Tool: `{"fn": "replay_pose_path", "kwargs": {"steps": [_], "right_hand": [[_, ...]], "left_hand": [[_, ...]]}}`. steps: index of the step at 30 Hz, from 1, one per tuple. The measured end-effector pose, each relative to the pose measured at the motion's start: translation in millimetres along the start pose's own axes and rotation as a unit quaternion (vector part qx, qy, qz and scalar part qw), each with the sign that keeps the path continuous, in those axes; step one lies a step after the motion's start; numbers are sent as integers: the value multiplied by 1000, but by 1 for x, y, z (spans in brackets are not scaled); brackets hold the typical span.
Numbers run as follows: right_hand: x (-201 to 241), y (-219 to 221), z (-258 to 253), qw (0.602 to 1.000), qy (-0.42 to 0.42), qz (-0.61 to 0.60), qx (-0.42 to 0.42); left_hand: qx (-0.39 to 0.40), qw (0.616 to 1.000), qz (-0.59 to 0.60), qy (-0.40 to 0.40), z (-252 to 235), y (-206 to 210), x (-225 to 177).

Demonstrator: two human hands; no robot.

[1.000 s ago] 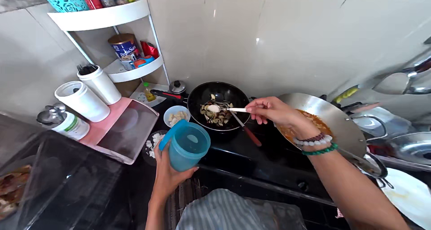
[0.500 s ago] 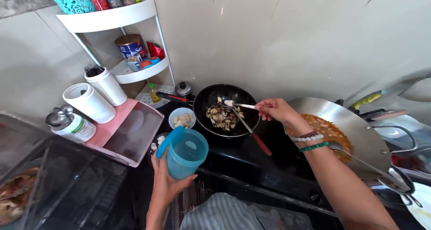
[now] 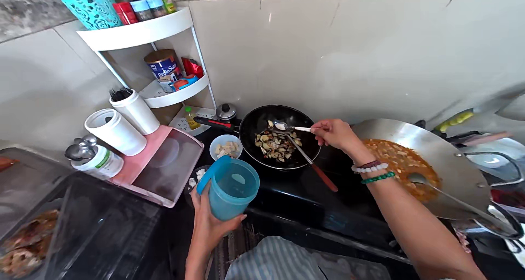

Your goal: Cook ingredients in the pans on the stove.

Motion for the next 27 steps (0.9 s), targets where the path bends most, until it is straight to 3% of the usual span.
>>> {"fn": "replay_pose_path", "kwargs": {"steps": [9, 15, 18, 22, 25, 27], "right_hand": [[-6, 1, 13, 1000, -7, 13, -17], [-1, -10, 33, 998, -10, -56, 7], [20, -8, 48, 987, -59, -121, 88], [74, 11, 92, 962, -169, -88, 193], [98, 40, 107, 927, -276, -97, 233], [102, 65, 103, 901, -301, -182, 254]], "left_hand": [[27, 999, 17, -4, 0, 8, -1], [34, 999, 26, 4, 1, 9, -4], [49, 998, 38, -1, 4, 14, -1], [68, 996, 63, 4, 5, 21, -7], [123, 979, 161, 24, 9, 25, -16], [176, 953, 246, 33, 12, 29, -25]]}}
Point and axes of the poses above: each hand's wrist, its own z-axis away from the middle knuckle, its own y-axis out of the palm, x = y × z, the point moved 7 cm from there along -z, towards the middle knuckle
